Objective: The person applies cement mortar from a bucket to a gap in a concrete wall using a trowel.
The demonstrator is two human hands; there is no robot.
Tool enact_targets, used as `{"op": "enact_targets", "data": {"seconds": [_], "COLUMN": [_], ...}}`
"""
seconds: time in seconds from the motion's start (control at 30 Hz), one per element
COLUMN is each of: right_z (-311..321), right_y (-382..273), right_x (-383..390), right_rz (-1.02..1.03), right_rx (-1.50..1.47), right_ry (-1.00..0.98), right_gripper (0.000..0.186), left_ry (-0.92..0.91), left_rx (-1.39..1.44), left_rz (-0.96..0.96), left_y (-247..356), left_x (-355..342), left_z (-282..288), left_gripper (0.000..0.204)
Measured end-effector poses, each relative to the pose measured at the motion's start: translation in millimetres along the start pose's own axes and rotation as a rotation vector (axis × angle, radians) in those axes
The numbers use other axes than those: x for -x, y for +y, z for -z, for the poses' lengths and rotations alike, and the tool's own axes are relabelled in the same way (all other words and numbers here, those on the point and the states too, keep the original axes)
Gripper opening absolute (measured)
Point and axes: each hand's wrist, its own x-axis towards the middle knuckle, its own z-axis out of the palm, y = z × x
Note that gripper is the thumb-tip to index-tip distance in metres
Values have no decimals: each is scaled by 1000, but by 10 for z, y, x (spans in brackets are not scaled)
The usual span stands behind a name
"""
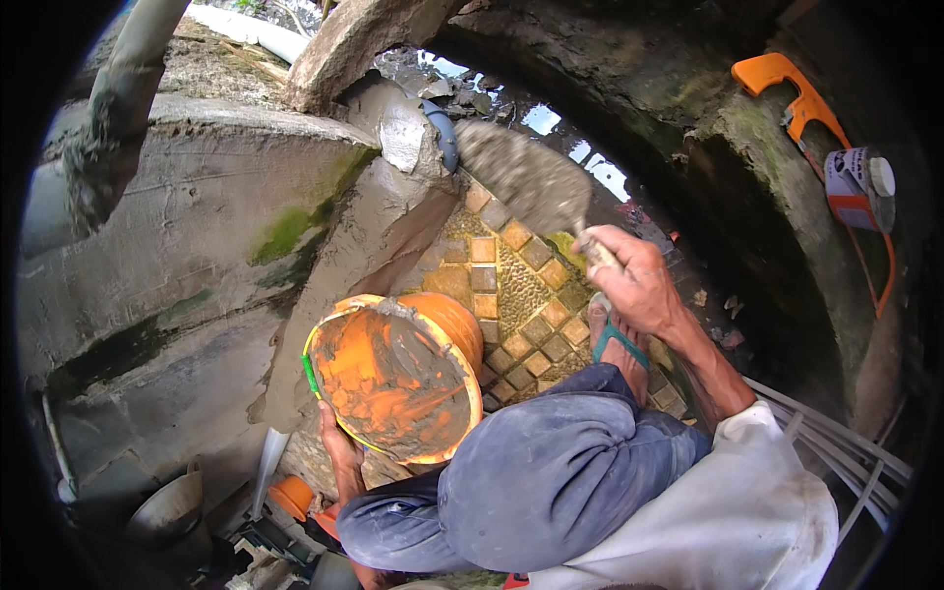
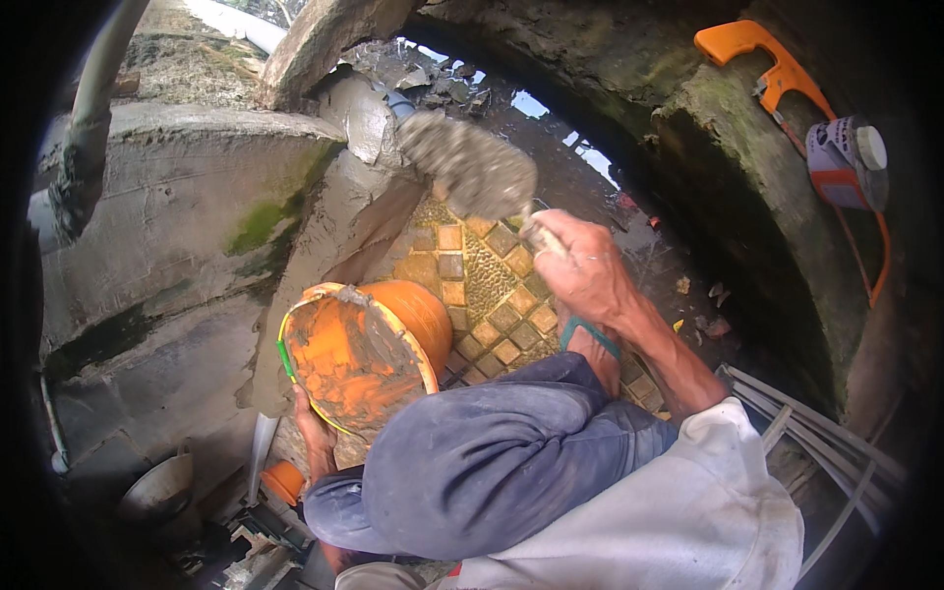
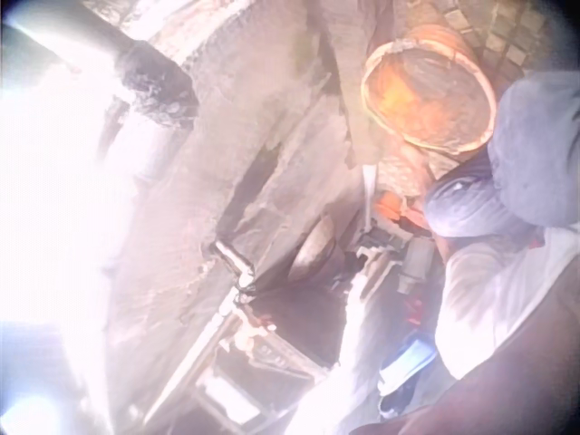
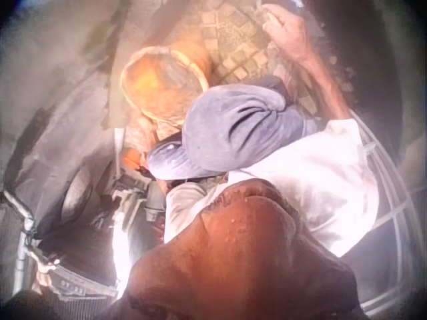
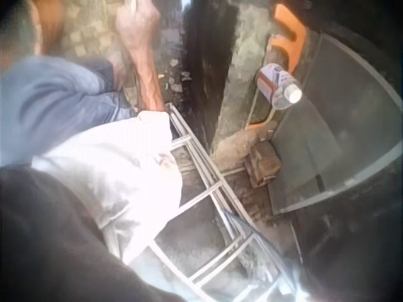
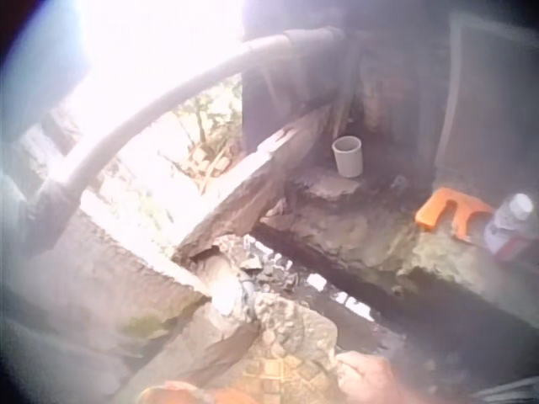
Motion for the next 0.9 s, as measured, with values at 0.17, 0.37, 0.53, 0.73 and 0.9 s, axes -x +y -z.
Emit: {"op": "enact_targets", "data": {"seconds": [0.17, 0.37, 0.53, 0.73, 0.9], "right_z": [-166, -1116, -1540, -1598, -1181], "right_y": [268, 547, 512, 551, 624], "right_x": [-143, -640, -934, -885, -846], "right_rz": [-122, -142, -228, -11, -372], "right_rx": [-127, -338, -399, -107, -378], "right_ry": [276, 268, 54, 150, 8], "right_gripper": [40, 19, 15, 24, 31], "left_ry": [-2, 45, 10, -20, 27], "left_rx": [-54, -6, -55, -111, -45], "left_rz": [17, -19, -33, 20, -22], "left_y": [15, 23, 13, -38, -55], "left_x": [-18, -16, -6, -41, -36], "left_z": [37, -27, -71, 252, 90], "left_gripper": [64, 61, 66, 66, 67]}}
